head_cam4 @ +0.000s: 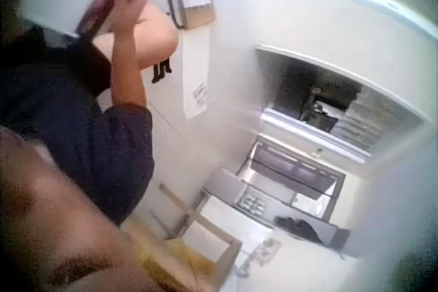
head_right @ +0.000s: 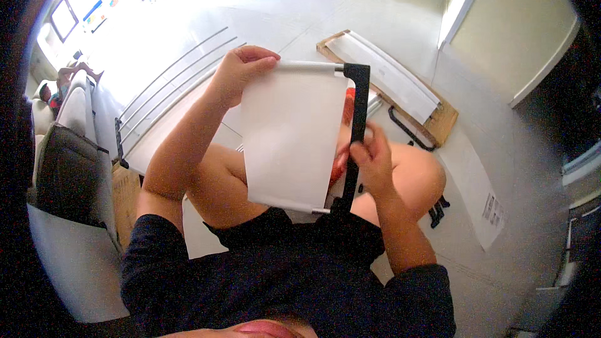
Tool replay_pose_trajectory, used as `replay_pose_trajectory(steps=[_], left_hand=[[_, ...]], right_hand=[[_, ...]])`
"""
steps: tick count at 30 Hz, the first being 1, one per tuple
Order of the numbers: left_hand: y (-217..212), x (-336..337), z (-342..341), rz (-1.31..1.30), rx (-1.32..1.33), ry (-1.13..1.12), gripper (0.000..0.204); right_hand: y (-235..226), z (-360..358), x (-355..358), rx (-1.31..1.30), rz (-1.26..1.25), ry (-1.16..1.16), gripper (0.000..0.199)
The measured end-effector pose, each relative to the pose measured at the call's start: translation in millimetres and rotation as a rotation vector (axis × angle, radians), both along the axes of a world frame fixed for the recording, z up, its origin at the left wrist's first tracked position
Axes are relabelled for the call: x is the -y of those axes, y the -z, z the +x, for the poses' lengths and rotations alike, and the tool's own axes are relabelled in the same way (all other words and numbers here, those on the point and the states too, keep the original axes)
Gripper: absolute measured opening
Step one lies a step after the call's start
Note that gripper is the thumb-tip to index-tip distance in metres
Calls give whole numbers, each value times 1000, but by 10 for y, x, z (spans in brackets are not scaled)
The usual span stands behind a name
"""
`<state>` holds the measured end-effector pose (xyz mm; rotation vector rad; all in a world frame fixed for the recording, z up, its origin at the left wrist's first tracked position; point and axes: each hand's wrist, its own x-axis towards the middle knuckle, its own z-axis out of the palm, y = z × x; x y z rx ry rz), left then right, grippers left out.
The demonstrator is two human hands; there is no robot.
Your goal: The person assembles a multi-tier storage shelf by sliding metal rods through sleeves of fabric sheets and inserting the rod ends into plastic corner connectors.
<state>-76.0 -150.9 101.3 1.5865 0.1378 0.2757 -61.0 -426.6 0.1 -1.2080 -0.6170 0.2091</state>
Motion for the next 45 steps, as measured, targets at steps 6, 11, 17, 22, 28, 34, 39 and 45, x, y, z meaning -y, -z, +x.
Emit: replay_pose_trajectory(steps=[6,11,17,22,28,34,39,45], left_hand=[[130,3,-112,115,-14,71,21],[181,-217,-100,224,-76,73,19],[424,-386,-28,252,-116,38,20],[856,-357,-33,-278,34,76,49],[1473,-166,-590,-585,-268,69,54],[1538,-92,-670,34,-194,-329,22],[1509,-150,-501,88,-263,-463,23],[1449,-569,-516,93,-385,-334,23]], right_hand=[[-403,153,-153,-43,-78,94,31],[-437,283,-47,-151,-77,136,26],[-391,403,-72,-192,-160,144,27],[-386,670,-91,-199,-141,292,32],[-373,897,-352,-146,-90,486,37],[-164,886,-717,-321,29,381,41],[321,519,-729,-362,-155,248,34],[67,684,-637,-391,-168,171,29]])
